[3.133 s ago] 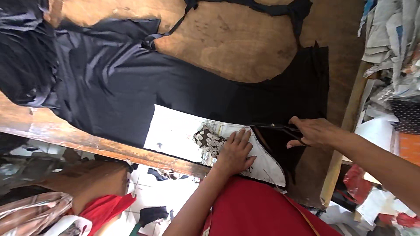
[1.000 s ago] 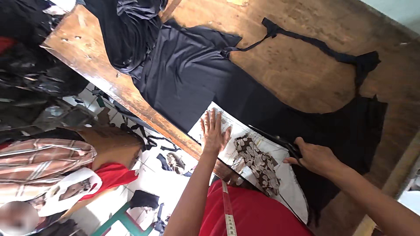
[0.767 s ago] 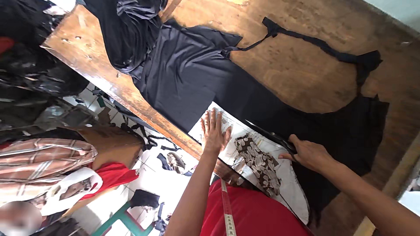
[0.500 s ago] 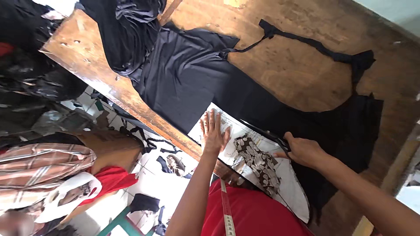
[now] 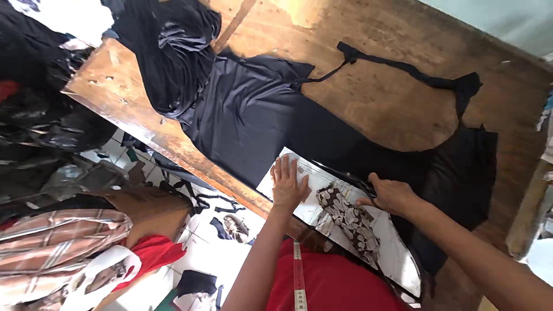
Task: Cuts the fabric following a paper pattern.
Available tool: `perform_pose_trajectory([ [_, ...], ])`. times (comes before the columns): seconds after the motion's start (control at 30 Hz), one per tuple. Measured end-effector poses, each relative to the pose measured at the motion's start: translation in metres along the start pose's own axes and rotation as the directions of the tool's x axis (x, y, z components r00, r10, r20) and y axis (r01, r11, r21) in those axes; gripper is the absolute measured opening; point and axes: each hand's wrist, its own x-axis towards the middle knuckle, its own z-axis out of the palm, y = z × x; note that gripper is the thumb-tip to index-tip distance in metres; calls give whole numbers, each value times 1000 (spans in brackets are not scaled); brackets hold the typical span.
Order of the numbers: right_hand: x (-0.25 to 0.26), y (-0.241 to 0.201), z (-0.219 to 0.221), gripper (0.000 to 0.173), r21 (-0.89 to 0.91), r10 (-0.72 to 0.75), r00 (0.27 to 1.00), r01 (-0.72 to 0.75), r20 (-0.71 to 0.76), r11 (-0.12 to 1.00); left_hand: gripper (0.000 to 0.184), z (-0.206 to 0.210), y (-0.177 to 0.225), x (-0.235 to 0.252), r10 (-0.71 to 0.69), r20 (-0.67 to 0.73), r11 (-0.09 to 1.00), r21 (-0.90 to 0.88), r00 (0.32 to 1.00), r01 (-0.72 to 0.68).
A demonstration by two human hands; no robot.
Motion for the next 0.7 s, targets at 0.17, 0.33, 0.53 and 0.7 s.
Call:
perform_pose_trajectory([
  [0.17, 11, -19, -13, 103, 17, -14, 1000, 14, 11, 1000, 55, -20, -27, 16, 176, 36, 984, 14, 984, -177],
  [0.33, 18, -20, -7, 89, 44, -8, 999, 10, -37, 999, 55, -27, -62, 26, 367, 100, 930, -19, 925, -367],
  [0.53, 20, -30, -21, 99, 62, 11, 1000, -13, 23, 998, 62, -21, -93, 35, 526, 46, 850, -65, 849, -523],
  [0.7, 29, -51, -29, 101, 76, 25, 998, -30, 57, 997, 61, -15, -98, 37, 529, 55, 847, -102, 847, -522],
])
